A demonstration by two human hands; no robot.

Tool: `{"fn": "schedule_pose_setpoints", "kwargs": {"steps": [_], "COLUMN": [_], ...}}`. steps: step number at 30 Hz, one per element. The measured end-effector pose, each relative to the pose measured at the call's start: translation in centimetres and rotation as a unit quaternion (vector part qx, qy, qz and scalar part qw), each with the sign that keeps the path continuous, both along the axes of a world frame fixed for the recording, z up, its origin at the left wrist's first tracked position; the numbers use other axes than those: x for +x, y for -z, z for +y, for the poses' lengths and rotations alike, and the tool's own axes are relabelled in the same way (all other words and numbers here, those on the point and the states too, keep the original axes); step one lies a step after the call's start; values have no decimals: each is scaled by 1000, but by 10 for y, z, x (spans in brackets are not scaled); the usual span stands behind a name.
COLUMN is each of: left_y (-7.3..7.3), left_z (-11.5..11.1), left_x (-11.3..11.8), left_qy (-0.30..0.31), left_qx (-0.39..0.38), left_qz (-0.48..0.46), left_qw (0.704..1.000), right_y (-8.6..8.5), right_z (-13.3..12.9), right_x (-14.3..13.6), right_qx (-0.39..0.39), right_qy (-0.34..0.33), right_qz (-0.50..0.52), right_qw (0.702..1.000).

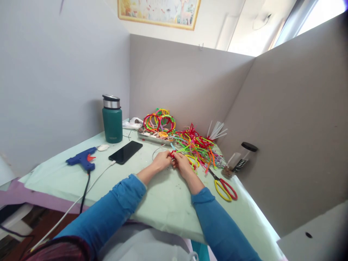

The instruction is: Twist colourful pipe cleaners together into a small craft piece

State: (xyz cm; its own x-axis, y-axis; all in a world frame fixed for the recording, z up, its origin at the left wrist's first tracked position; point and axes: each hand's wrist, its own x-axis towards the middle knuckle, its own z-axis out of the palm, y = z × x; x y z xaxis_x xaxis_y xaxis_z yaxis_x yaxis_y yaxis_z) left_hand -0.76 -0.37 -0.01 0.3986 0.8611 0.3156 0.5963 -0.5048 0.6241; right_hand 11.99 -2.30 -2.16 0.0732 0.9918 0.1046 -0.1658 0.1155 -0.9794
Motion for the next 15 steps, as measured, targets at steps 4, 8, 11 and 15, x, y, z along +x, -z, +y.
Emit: {"fn": "schedule_pose_setpoints", "kwargs": {"steps": [4,8,11,15], "left_y": [1,0,-1,-4], "left_z": [1,0,-1,-3], "left_x": [0,0,0,0], "left_qy": [-11,-15,-17,-20], "left_qx": [0,-7,-11,-13], "left_qz": [4,-2,0,4], "left_qw": [1000,1000,1000,1000], "right_y": [0,0,1,2], "right_z": [0,0,1,2], "right_x": [0,0,1,1], "right_qx": [-4,-3,-2,-2], "right_qy": [4,-1,0,1], "right_qz": [2,4,-1,-2], "right_qw": [1000,1000,1000,1000]}}
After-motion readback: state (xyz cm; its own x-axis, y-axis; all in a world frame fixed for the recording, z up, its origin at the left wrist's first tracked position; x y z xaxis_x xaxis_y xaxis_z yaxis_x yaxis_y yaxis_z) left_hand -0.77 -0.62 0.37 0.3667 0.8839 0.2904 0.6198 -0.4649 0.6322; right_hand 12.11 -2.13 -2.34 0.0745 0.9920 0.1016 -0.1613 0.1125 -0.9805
